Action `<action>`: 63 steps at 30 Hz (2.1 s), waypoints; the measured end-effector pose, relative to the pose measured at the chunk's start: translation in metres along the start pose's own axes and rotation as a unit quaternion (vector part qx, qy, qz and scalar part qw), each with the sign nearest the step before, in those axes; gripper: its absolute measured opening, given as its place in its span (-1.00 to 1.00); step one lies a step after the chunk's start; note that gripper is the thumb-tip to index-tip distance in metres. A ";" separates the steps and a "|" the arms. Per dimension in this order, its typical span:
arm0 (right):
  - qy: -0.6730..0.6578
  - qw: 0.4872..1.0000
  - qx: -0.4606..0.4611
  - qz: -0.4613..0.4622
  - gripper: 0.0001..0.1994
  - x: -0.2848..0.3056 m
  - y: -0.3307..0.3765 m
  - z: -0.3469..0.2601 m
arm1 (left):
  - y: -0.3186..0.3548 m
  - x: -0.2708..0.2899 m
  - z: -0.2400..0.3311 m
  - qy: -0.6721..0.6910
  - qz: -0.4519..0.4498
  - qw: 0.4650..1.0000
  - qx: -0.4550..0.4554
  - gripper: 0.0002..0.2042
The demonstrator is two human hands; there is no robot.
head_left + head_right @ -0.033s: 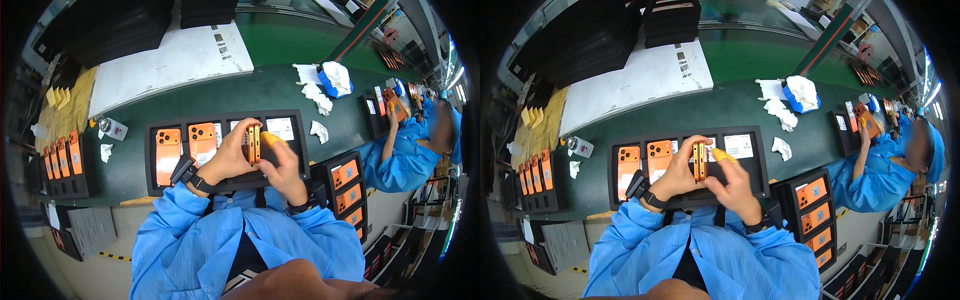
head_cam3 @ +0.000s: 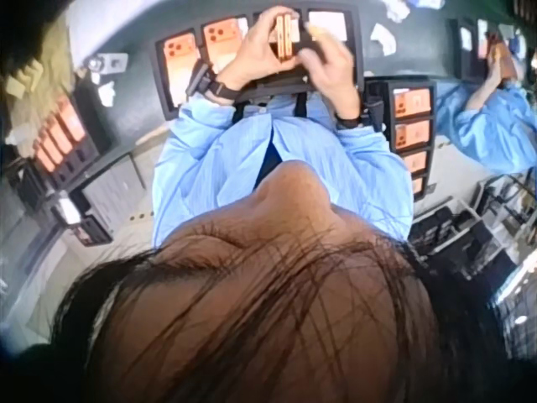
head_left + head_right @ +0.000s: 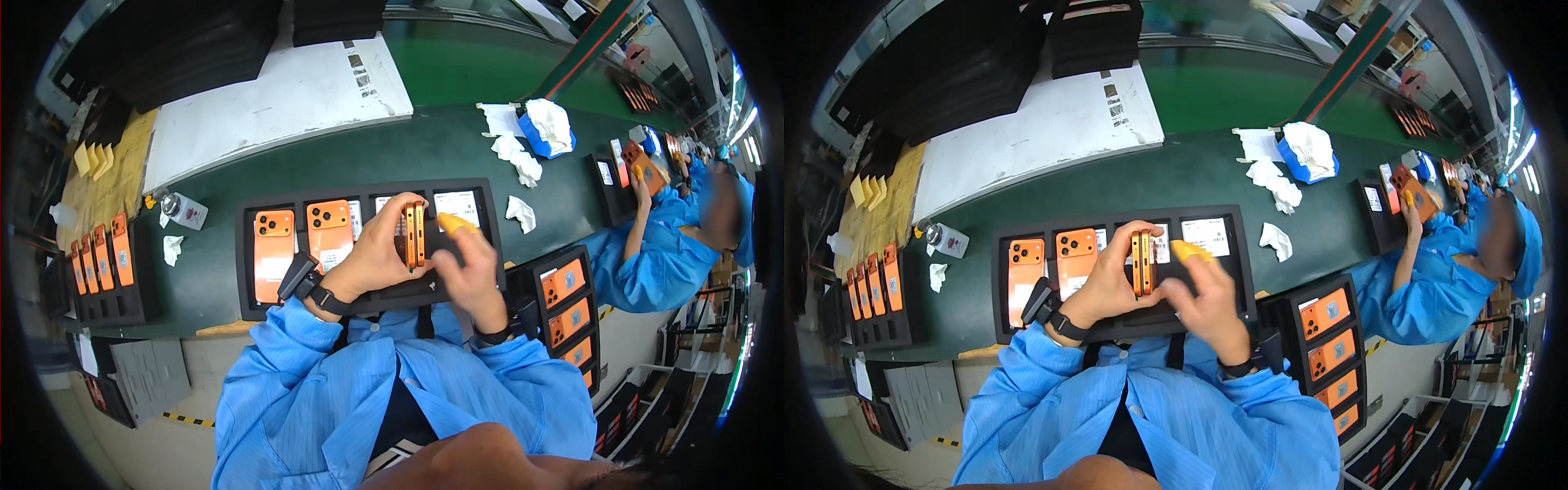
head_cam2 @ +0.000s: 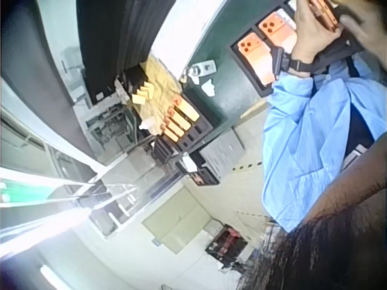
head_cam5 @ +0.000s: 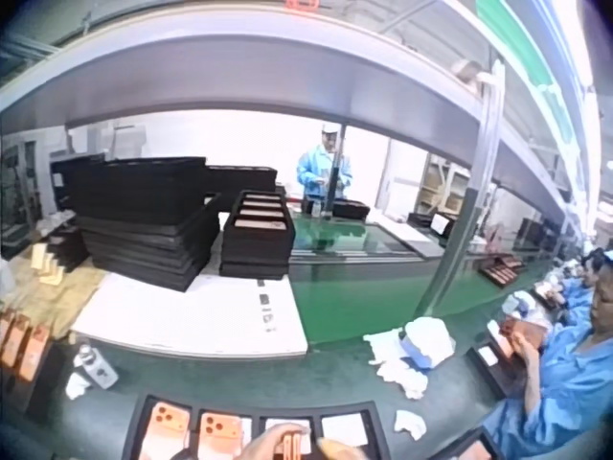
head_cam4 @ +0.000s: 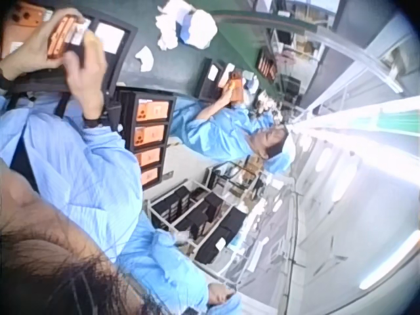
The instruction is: Inspecting and cleaning smartphone components on a production line.
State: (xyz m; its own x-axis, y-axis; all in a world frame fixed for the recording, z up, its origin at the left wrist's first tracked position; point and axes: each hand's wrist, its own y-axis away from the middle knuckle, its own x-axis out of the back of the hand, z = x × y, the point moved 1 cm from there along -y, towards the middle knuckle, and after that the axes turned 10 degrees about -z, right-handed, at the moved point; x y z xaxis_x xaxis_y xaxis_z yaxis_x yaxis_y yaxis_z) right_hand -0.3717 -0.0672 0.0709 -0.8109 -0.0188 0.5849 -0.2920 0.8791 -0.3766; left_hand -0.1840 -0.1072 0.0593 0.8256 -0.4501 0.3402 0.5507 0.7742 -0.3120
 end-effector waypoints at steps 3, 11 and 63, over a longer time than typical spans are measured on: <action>0.024 0.990 -0.094 0.099 -0.70 0.033 0.010 0.029 | 0.000 0.004 0.004 -0.022 0.003 0.999 -0.024 -0.16; 0.387 0.893 -0.204 0.105 -0.65 0.079 0.034 0.128 | 0.002 0.005 0.015 0.024 -0.005 1.000 -0.002 -0.12; 0.240 0.933 0.267 -0.022 -0.59 0.024 -0.063 -0.015 | 0.008 -0.002 0.002 0.016 0.003 1.000 0.016 -0.10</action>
State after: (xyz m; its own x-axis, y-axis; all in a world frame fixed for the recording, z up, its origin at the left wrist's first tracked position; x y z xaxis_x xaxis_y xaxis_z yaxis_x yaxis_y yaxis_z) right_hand -0.3651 -0.1157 0.1193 -0.5091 0.2779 0.8146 -0.6345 0.5184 -0.5734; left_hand -0.1812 -0.0998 0.0578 0.8324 -0.4601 0.3091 0.5425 0.7905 -0.2843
